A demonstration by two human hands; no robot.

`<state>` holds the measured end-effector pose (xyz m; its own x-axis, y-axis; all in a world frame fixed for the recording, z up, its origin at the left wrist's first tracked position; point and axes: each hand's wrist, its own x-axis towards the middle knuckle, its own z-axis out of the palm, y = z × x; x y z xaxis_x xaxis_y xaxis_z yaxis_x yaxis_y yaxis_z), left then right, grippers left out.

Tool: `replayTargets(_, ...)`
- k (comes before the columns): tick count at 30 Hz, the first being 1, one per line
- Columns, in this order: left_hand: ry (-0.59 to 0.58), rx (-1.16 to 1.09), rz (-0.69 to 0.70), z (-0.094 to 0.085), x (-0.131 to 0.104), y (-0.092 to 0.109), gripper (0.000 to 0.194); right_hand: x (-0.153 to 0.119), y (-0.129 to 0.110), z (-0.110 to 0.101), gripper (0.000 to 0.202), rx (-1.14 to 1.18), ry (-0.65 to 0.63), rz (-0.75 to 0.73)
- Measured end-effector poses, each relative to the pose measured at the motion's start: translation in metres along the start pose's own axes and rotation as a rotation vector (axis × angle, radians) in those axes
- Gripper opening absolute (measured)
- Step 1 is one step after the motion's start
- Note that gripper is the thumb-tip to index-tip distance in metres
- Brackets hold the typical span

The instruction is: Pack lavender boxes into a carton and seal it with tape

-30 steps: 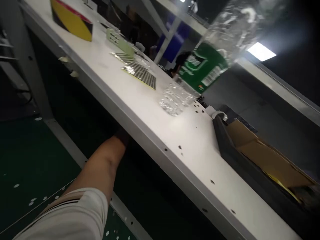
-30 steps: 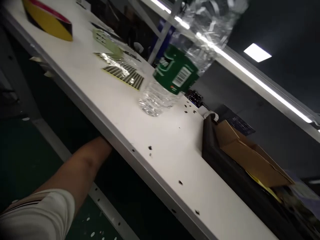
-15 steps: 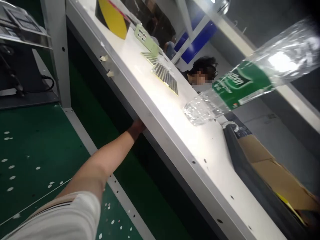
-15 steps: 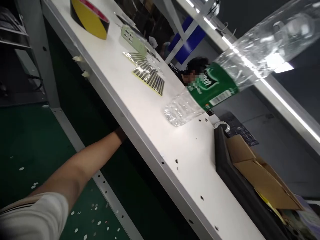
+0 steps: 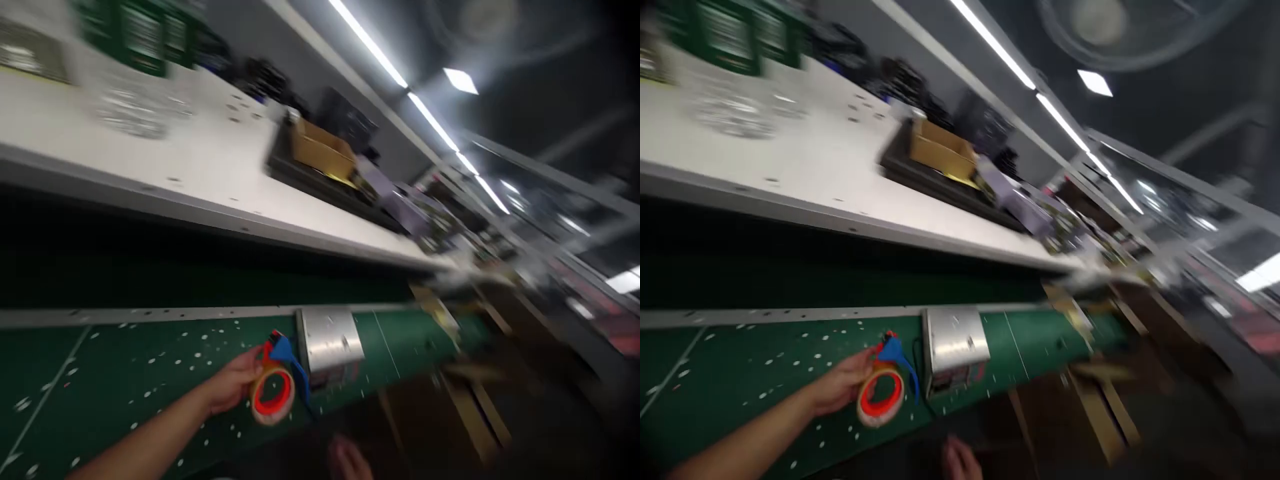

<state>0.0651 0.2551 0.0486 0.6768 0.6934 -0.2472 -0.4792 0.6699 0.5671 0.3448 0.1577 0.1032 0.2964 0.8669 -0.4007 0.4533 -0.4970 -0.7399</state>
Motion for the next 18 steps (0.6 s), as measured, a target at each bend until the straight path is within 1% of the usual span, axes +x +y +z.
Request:
replayTargets(2,-0.339,0.062,-0.168,0.056,0.008,-0.038,0.086,-0.062,0.032,-0.002,0.056,0.328,0.185,0.054)
replayTargets(3,-0.49,0.091,-0.236,0.084,0.01,-0.057,0.085,-0.09,0.042,-0.002,0.058,0.523,0.258,0.053)
replayTargets(4,-0.616,0.111,-0.301,0.111,0.011,-0.078,0.083,-0.115,0.051,-0.003,0.059,0.723,0.304,0.036)
replayTargets(5,-0.709,0.121,-0.365,0.137,0.011,-0.1,0.081,-0.139,0.059,-0.005,0.059,0.92,0.328,0.011)
replayTargets(6,-0.779,0.129,-0.431,0.162,0.01,-0.123,0.078,-0.162,0.067,-0.007,0.058,1.098,0.351,-0.014)
replayTargets(7,-0.832,0.137,-0.5,0.186,0.006,-0.149,0.075,-0.186,0.077,-0.011,0.056,1.238,0.408,-0.038)
replayTargets(8,-0.873,0.15,-0.571,0.209,0.001,-0.176,0.073,-0.211,0.089,-0.014,0.054,1.353,0.512,-0.062)
replayTargets(9,-0.908,0.162,-0.632,0.23,-0.006,-0.205,0.072,-0.236,0.104,-0.016,0.051,1.437,0.661,-0.085)
replayTargets(10,-0.937,0.175,-0.692,0.249,-0.016,-0.233,0.071,-0.262,0.121,-0.018,0.049,1.482,0.837,-0.094)
replayTargets(11,-0.963,0.187,-0.749,0.266,-0.026,-0.261,0.07,-0.287,0.14,-0.018,0.047,1.488,1.006,-0.081)
replayTargets(12,-0.99,0.201,-0.808,0.281,-0.038,-0.288,0.068,-0.313,0.159,-0.017,0.046,1.474,1.144,-0.046)
replayTargets(13,-1.014,0.212,-0.866,0.293,-0.051,-0.312,0.068,-0.337,0.178,-0.015,0.047,1.462,1.239,0.004)
replayTargets(14,-1.038,0.225,-0.923,0.305,-0.062,-0.334,0.067,-0.359,0.197,-0.013,0.05,1.458,1.297,0.063)
replayTargets(16,-1.082,0.249,-1.027,0.323,-0.081,-0.371,0.069,-0.397,0.229,-0.011,0.055,1.466,1.335,0.18)
replayTargets(17,-1.096,0.255,-1.067,0.33,-0.088,-0.386,0.071,-0.412,0.243,-0.012,0.056,1.489,1.316,0.219)
replayTargets(18,-1.103,0.256,-1.098,0.336,-0.093,-0.4,0.072,-0.424,0.255,-0.014,0.055,1.537,1.26,0.223)
